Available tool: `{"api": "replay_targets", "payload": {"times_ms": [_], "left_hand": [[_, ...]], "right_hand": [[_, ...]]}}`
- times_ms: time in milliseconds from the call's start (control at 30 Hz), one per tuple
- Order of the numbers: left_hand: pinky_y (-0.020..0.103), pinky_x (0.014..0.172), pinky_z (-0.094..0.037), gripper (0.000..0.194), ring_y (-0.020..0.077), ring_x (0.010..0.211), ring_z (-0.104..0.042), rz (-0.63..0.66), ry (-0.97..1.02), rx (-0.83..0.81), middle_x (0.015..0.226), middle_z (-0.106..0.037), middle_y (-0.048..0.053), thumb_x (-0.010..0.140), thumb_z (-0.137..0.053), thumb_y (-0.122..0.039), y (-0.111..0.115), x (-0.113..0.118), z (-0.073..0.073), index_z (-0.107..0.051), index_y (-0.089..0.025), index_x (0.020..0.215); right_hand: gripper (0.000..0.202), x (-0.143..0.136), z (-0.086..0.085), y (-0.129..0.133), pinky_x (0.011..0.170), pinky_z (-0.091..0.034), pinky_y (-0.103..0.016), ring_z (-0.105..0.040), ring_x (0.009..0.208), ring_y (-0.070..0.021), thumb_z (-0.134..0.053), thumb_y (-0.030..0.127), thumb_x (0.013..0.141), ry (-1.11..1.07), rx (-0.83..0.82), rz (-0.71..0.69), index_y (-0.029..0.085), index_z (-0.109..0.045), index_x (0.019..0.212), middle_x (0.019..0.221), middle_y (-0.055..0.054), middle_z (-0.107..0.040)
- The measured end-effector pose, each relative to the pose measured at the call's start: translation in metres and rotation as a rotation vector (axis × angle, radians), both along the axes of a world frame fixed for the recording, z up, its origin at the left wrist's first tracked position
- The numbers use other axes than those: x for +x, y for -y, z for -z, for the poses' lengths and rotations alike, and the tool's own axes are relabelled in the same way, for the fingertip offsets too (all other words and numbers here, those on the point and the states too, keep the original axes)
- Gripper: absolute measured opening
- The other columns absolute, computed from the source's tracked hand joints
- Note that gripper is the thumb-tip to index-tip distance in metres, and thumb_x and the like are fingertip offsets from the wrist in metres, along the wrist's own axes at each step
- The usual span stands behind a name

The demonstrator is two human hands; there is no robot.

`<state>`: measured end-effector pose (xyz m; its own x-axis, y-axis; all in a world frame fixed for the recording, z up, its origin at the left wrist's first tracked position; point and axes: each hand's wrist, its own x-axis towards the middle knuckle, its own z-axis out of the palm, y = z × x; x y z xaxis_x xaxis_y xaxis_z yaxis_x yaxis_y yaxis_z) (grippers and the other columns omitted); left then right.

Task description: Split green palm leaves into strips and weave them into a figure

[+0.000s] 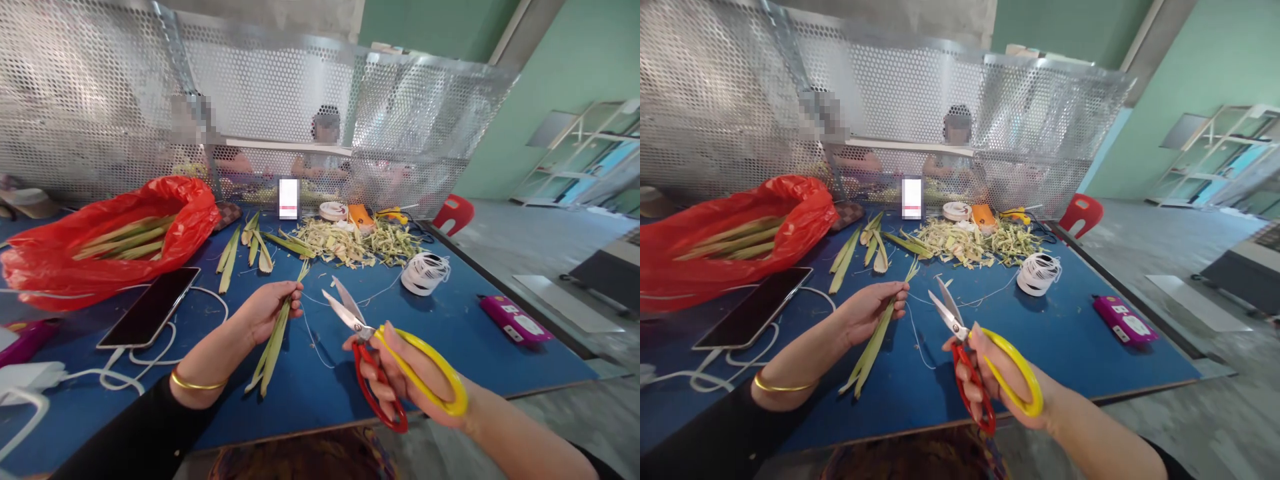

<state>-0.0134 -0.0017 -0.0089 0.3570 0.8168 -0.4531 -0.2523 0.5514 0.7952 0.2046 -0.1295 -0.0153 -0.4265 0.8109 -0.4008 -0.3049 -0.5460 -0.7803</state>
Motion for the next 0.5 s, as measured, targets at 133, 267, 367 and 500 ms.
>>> {"api": "replay_targets", "payload": {"times_ms": [133, 267, 367, 500], "left_hand": [[0.019, 0.047, -0.047, 0.012, 0.0062, 0.045, -0.046, -0.018, 0.002, 0.030, 0.056, -0.047, -0.003, 0.084, -0.050, -0.011, 0.000, 0.000, 0.000, -0.057, -0.012, 0.075], [0.019, 0.048, -0.048, 0.011, 0.0058, 0.046, -0.047, -0.023, -0.006, 0.047, 0.058, -0.048, -0.003, 0.084, -0.051, -0.011, 0.001, -0.001, -0.001, -0.057, -0.011, 0.076], [0.019, 0.048, -0.049, 0.012, 0.0061, 0.046, -0.047, -0.009, -0.017, 0.053, 0.058, -0.048, -0.003, 0.084, -0.050, -0.011, 0.003, -0.001, -0.002, -0.058, -0.011, 0.075], [0.019, 0.046, -0.048, 0.011, 0.0061, 0.046, -0.047, 0.016, -0.020, 0.062, 0.059, -0.048, -0.003, 0.084, -0.052, -0.012, 0.005, 0.000, -0.002, -0.059, -0.011, 0.076]], "right_hand": [[0.059, -0.006, -0.006, -0.008, 0.040, -0.048, -0.022, -0.043, 0.047, -0.0073, -0.039, 0.070, 0.082, 0.043, -0.090, -0.113, 0.018, -0.057, 0.104, 0.070, 0.001, -0.047], [0.059, -0.021, -0.012, -0.019, 0.036, -0.046, -0.021, -0.041, 0.043, -0.0066, -0.040, 0.072, 0.080, 0.134, -0.126, -0.127, 0.017, -0.056, 0.095, 0.065, 0.003, -0.045], [0.058, -0.031, -0.010, -0.026, 0.036, -0.046, -0.022, -0.042, 0.042, -0.0070, -0.044, 0.073, 0.077, 0.164, -0.098, -0.104, 0.018, -0.056, 0.089, 0.063, 0.002, -0.045], [0.053, -0.034, -0.003, -0.035, 0.037, -0.049, -0.023, -0.043, 0.041, -0.0067, -0.048, 0.070, 0.077, 0.175, -0.029, -0.055, 0.019, -0.056, 0.090, 0.062, 0.004, -0.045]]}}
